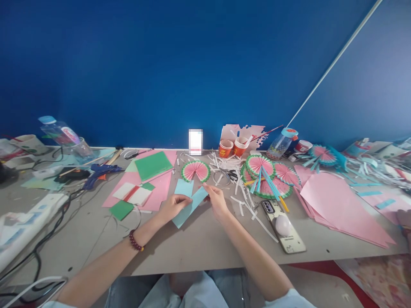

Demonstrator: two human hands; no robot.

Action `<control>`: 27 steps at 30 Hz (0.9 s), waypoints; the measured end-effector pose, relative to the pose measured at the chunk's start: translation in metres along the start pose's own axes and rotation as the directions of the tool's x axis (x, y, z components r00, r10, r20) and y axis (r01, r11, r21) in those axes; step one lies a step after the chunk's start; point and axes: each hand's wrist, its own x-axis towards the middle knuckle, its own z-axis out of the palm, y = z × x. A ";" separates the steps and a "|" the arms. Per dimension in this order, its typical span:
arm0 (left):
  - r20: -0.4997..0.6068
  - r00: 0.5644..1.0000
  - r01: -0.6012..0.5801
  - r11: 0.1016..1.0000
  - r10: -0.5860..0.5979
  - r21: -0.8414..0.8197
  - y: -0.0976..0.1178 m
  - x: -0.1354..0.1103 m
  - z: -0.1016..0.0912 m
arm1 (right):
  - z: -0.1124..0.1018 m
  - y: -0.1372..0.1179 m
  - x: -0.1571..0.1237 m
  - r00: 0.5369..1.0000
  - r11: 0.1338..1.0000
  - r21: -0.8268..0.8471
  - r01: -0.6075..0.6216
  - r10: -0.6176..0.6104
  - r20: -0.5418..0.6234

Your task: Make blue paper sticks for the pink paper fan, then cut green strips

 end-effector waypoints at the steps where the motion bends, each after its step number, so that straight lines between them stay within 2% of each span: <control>1: -0.013 1.000 -0.001 1.000 0.001 -0.003 -0.001 0.000 0.000 | 0.000 -0.001 0.000 1.000 1.000 -0.020 0.005 -0.005 0.013; 5: -0.039 0.999 -0.002 1.000 0.002 -0.015 0.001 -0.001 0.000 | 0.003 -0.004 -0.003 0.998 0.992 -0.121 0.041 -0.036 0.050; 9: -0.007 1.000 -0.027 1.000 0.027 -0.015 0.005 -0.003 0.001 | 0.004 -0.004 -0.003 0.996 0.990 -0.129 0.048 -0.037 0.085; 15: -0.044 0.999 -0.034 0.998 0.032 -0.050 0.004 -0.003 0.002 | 0.004 0.000 -0.003 0.990 0.982 -0.171 0.075 -0.053 0.133; 22: -0.002 0.996 -0.089 0.994 0.089 0.065 0.002 -0.004 0.002 | -0.001 -0.003 0.001 0.996 0.995 -0.057 0.087 -0.088 -0.028; 27: 0.019 0.998 -0.053 0.994 0.052 0.093 0.003 -0.004 0.000 | -0.009 -0.012 0.007 0.985 0.993 0.043 0.112 -0.105 -0.133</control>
